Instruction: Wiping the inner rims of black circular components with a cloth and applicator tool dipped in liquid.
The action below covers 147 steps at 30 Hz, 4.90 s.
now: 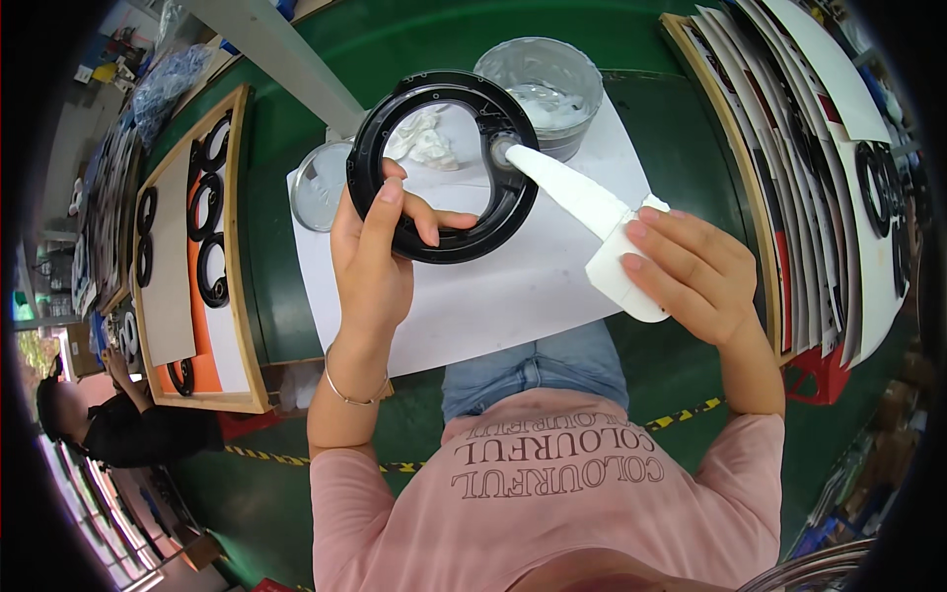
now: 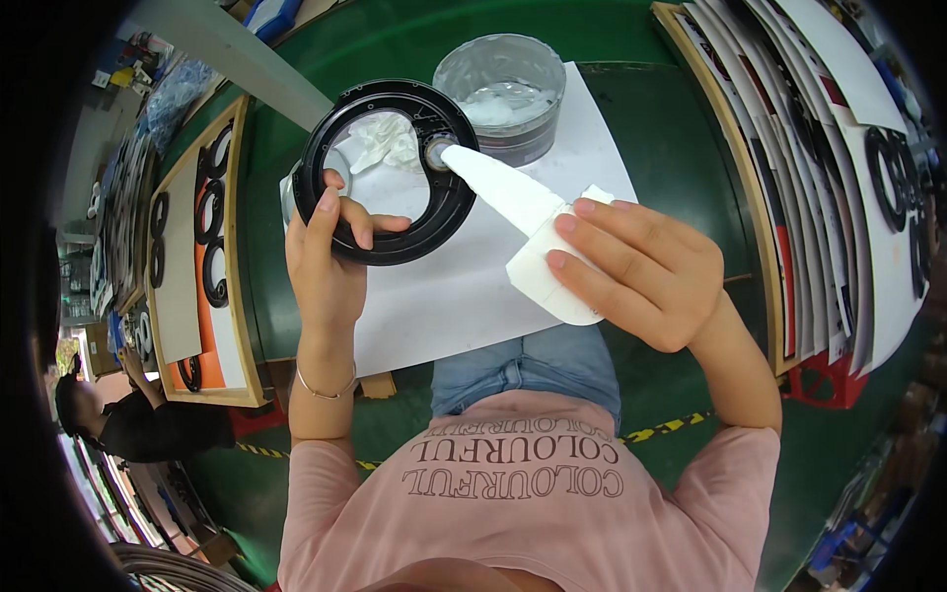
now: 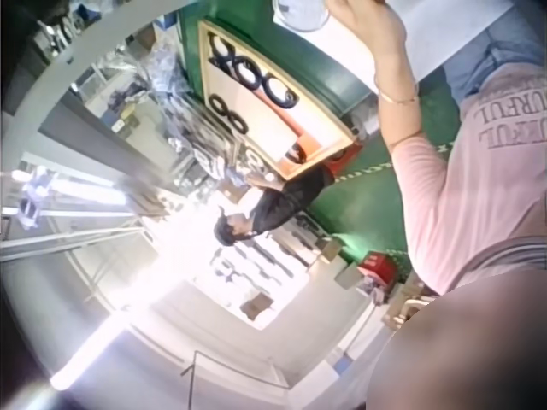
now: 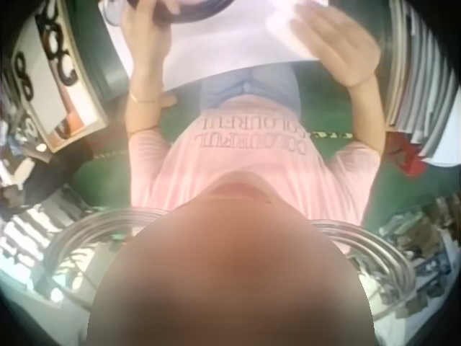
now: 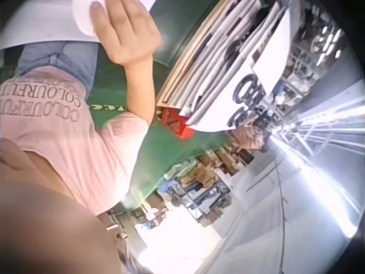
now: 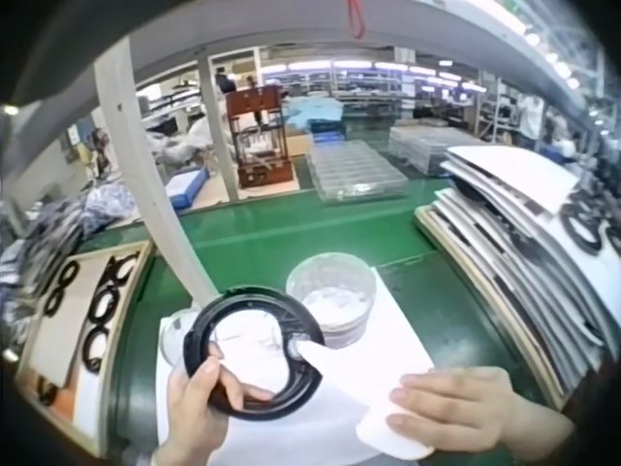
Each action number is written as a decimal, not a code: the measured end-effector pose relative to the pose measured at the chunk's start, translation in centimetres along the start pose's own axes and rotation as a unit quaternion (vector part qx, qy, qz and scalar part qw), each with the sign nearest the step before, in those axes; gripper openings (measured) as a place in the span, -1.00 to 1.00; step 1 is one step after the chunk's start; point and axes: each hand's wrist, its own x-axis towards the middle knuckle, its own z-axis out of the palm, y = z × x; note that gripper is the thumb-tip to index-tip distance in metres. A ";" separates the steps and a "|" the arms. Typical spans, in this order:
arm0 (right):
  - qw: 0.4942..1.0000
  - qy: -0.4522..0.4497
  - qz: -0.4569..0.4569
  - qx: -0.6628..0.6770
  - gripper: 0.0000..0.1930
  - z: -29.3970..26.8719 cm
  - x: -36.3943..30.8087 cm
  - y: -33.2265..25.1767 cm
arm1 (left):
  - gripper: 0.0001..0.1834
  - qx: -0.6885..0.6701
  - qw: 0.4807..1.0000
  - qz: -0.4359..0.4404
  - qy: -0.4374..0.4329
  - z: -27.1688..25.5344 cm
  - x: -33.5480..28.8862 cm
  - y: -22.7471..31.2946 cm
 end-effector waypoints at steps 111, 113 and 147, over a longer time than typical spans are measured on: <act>0.939 0.234 0.247 0.049 -0.78 12.4 -6.5 15.4 | -0.70 0.469 0.823 0.302 -0.109 -2.7 1.7 1.6; 0.938 0.234 0.251 0.045 -0.78 12.4 -5.8 14.9 | -0.73 0.555 0.794 0.220 0.112 -10.9 -0.4 3.4; 0.944 -0.228 0.238 -0.013 -0.71 0.6 9.8 9.4 | -0.71 0.343 0.897 -0.024 0.276 -28.2 -10.6 11.8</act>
